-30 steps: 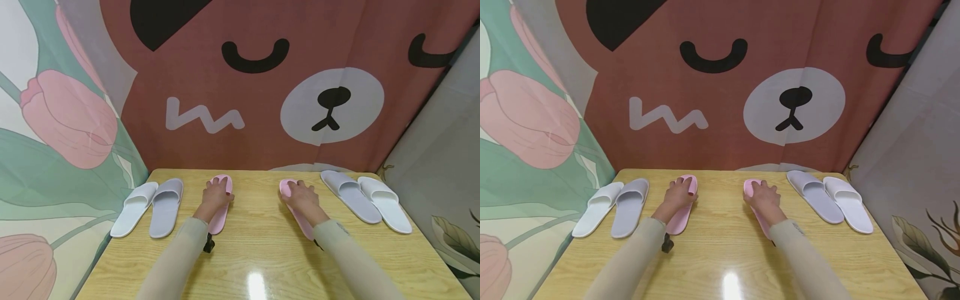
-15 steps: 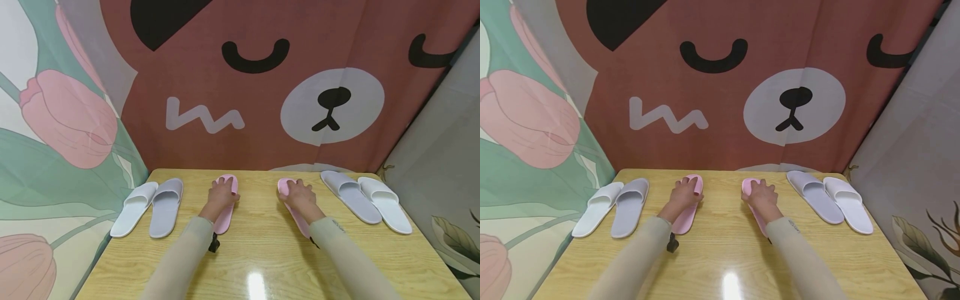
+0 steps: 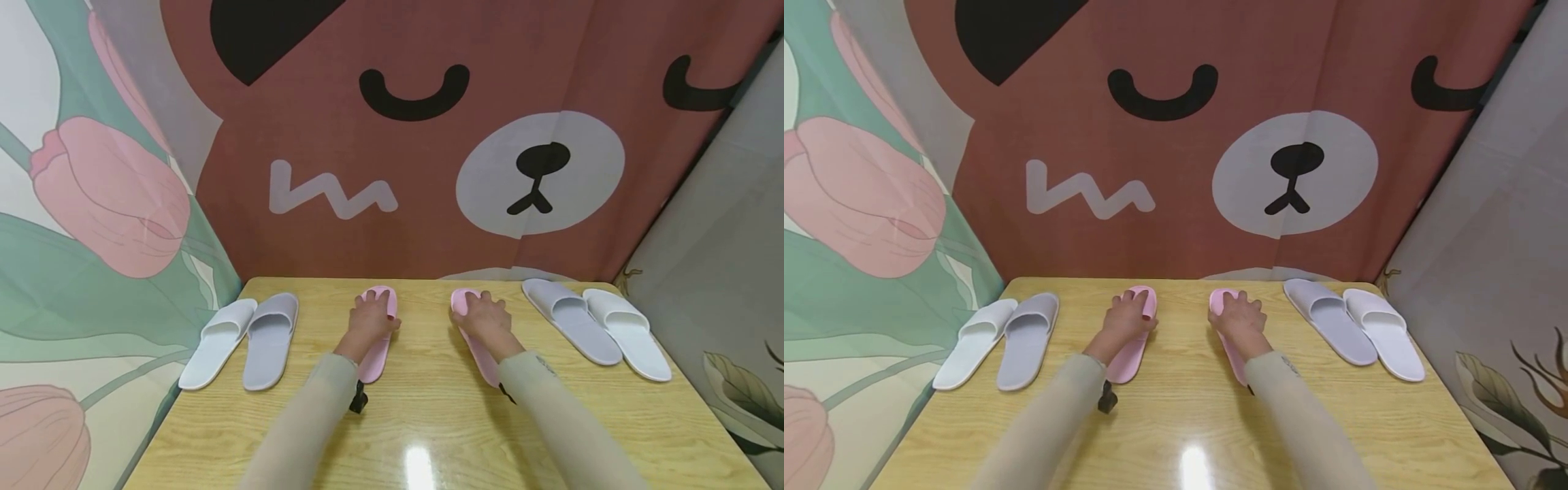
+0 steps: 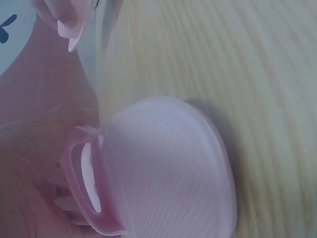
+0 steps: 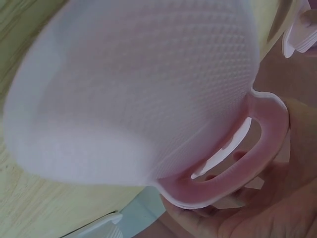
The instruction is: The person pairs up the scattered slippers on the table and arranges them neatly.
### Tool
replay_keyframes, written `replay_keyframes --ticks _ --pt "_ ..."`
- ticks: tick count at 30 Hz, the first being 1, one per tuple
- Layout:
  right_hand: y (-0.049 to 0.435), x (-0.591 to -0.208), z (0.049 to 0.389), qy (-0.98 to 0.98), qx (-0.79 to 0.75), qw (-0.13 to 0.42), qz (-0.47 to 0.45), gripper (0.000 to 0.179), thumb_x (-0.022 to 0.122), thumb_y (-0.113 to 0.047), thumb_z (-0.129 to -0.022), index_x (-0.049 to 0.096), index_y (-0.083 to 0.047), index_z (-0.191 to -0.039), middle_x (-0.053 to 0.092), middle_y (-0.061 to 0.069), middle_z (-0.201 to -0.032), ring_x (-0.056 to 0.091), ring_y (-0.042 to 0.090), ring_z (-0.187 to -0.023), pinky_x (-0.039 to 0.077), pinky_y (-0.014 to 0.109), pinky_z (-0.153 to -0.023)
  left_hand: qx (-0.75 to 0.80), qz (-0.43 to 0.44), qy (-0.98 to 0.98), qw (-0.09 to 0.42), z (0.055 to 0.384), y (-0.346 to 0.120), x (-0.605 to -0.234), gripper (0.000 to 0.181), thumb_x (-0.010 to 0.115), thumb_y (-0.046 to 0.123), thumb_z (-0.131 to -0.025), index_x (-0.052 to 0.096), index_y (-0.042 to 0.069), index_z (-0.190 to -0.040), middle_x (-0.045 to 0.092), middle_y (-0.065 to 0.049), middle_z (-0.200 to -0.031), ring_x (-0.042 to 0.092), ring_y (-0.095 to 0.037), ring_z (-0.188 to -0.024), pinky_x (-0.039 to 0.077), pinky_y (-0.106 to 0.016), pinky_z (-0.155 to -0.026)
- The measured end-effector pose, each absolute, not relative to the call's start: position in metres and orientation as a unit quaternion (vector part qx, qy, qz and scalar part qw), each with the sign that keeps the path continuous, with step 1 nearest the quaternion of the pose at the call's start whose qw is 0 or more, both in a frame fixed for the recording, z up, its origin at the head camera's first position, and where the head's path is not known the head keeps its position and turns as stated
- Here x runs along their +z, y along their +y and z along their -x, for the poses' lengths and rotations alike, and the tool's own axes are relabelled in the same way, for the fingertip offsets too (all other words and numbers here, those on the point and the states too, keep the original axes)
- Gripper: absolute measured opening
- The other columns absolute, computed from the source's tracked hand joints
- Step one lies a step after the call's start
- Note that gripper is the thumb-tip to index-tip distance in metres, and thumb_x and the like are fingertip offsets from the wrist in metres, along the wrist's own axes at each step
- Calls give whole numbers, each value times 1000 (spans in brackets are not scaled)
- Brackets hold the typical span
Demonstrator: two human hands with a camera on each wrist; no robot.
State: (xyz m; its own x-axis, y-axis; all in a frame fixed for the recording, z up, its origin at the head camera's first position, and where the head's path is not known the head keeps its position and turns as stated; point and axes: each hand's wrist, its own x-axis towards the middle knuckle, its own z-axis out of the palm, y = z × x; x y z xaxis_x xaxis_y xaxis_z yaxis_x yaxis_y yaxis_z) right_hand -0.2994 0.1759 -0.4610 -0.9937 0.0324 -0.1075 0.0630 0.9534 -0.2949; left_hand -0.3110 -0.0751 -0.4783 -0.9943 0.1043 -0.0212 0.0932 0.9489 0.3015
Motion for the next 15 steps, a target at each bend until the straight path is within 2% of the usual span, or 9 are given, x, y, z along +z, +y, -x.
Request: replay_keyframes --ticks 15 --pt "174 -463 306 987 -147 48 -35 73 51 -56 -94 45 -11 -151 46 24 -142 46 55 -123 49 64 -86 148 -56 987 24 314 -54 -477 82 75 48 -88 41 16 -155 43 -16 -151 41 -43 -134 43 -57 -103"
